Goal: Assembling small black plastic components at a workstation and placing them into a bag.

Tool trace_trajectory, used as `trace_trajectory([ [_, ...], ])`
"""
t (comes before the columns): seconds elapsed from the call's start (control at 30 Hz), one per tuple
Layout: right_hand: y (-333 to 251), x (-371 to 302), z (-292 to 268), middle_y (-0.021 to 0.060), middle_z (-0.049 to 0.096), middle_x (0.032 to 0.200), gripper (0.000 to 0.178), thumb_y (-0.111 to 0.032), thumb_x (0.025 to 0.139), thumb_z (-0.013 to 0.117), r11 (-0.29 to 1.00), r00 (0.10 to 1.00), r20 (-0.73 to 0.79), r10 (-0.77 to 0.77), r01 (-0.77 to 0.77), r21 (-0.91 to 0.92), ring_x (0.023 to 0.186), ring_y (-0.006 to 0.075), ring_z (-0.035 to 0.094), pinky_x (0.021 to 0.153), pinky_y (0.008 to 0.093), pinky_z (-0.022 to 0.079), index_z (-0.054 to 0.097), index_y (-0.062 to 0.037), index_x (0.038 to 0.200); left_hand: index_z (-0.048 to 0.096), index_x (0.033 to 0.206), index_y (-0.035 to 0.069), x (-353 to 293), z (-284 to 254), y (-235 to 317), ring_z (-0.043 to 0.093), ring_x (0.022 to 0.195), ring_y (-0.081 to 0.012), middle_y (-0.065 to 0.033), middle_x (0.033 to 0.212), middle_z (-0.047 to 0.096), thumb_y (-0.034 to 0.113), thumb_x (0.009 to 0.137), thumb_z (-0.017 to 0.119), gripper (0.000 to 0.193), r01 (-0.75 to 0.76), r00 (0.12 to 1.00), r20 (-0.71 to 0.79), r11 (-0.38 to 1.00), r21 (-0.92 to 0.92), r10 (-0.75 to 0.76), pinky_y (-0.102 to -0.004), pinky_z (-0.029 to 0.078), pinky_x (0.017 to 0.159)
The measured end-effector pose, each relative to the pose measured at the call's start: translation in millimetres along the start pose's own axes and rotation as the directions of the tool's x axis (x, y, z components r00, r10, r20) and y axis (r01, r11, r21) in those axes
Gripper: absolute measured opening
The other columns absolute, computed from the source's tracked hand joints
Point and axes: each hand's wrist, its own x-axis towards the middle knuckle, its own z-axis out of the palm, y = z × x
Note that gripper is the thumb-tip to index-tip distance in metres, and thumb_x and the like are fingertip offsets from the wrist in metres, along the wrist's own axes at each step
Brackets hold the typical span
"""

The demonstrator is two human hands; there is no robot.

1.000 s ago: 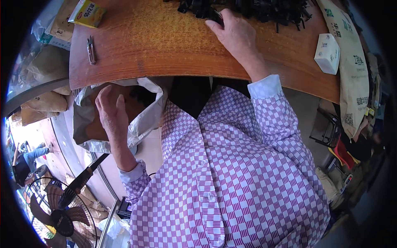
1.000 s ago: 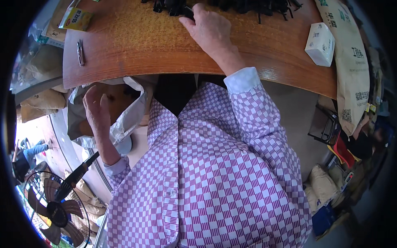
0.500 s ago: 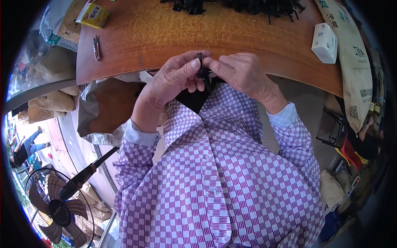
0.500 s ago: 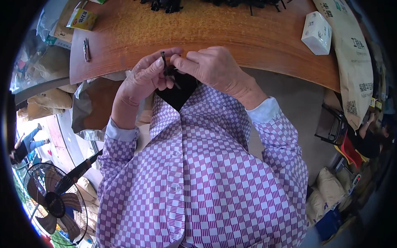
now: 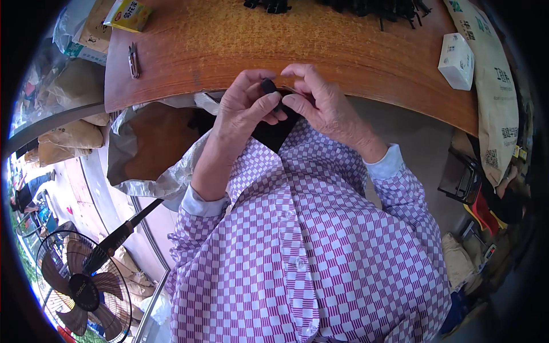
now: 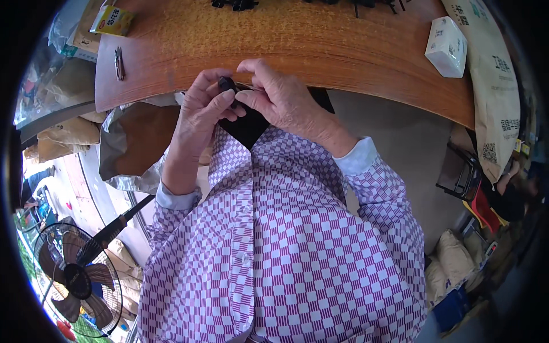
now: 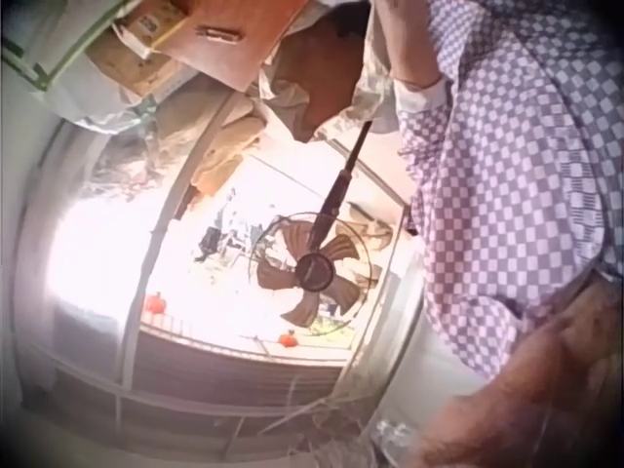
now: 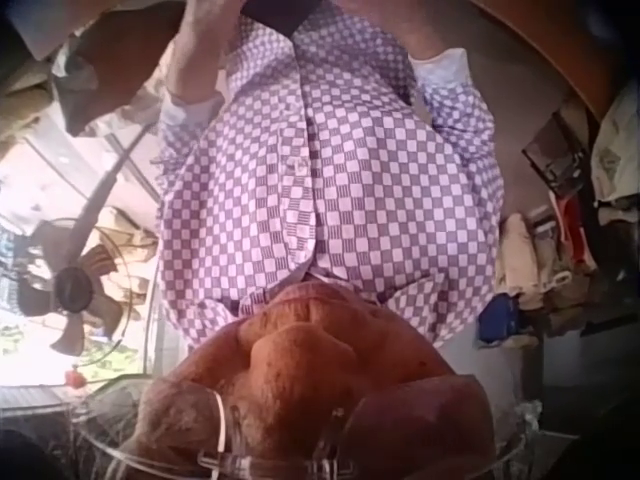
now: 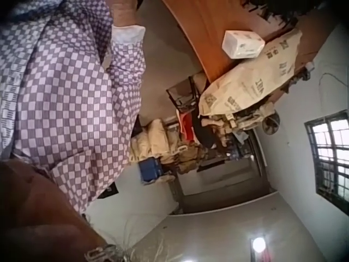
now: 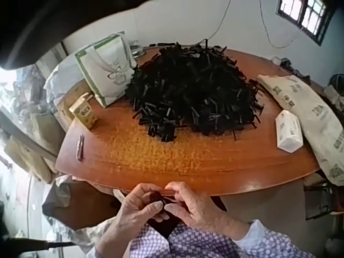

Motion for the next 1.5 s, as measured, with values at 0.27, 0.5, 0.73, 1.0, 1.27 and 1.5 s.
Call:
trace_trajectory([
  [0.27,-1,11,25,0.0033,0.052,0.072,0.021,-0.022,0.099,0.043,0.929,0.986,0.08,0.147,-0.166,0.331,0.062,0.0087,0.049,0.055,0.0241,0.042,0.051,-0.0022,0.104,0.046,0.11,0.005,4,-2,-2,0.059,0.073,-0.0063,-0.0009,0.087,0.056,-0.002,0.088,0.057,0.025,-0.11,0.984,-0.093,0.936,0.334,0.149,-0.0184,0.049,0.063],
  [0.5,-1,19,28,0.0036,0.049,0.066,0.02,-0.02,0.099,0.044,0.958,0.984,0.095,0.148,-0.166,0.233,0.058,0.0099,0.048,0.052,0.026,0.04,0.052,-0.0013,0.1,0.047,0.107,0.004,6,-5,3,0.057,0.071,-0.0061,-0.0015,0.086,0.057,-0.005,0.088,0.054,0.023,-0.064,0.98,-0.107,0.777,0.626,0.167,-0.0193,0.047,0.063],
  [0.73,1,25,41,-0.0001,0.047,0.069,0.02,-0.022,0.099,0.045,0.949,0.992,-0.026,0.121,-0.108,0.295,0.057,0.0072,0.044,0.052,0.0228,0.038,0.052,-0.0041,0.104,0.049,0.105,0.005,7,3,11,0.063,0.067,-0.0225,-0.0131,0.077,0.059,-0.003,0.079,0.061,0.03,-0.131,0.916,-0.127,0.583,0.801,0.38,-0.0313,0.049,0.058],
  [1.0,0,23,17,-0.0035,0.051,0.07,0.018,-0.023,0.098,0.049,0.742,0.958,0.029,0.286,-0.24,0.626,0.052,0.0006,0.039,0.046,0.0148,0.029,0.054,-0.0081,0.108,0.048,0.115,0.003,1,4,27,0.059,0.08,-0.013,-0.0086,0.095,0.059,0.007,0.092,0.047,0.023,-0.125,0.986,-0.139,0.968,-0.218,0.096,-0.0225,0.046,0.07],
  [1.27,7,18,7,-0.0014,0.059,0.07,0.022,-0.026,0.094,0.055,0.507,0.957,0.123,0.263,-0.246,0.826,0.048,-0.0007,0.039,0.042,0.0142,0.025,0.058,-0.007,0.105,0.041,0.134,0.003,-2,14,23,0.058,0.09,-0.0114,-0.0057,0.102,0.057,0.01,0.095,0.047,0.04,0.064,0.997,0.047,0.979,-0.193,-0.056,-0.0229,0.05,0.074],
  [1.5,12,15,2,-0.0001,0.06,0.075,0.022,-0.027,0.092,0.059,0.558,0.961,0.212,0.179,-0.276,0.782,0.059,0.0023,0.051,0.048,0.0168,0.036,0.06,-0.005,0.096,0.043,0.133,0.003,-2,9,17,0.057,0.082,-0.0097,-0.006,0.1,0.058,0.011,0.095,0.048,0.039,0.122,0.98,0.177,0.98,-0.157,-0.093,-0.0191,0.048,0.069],
])
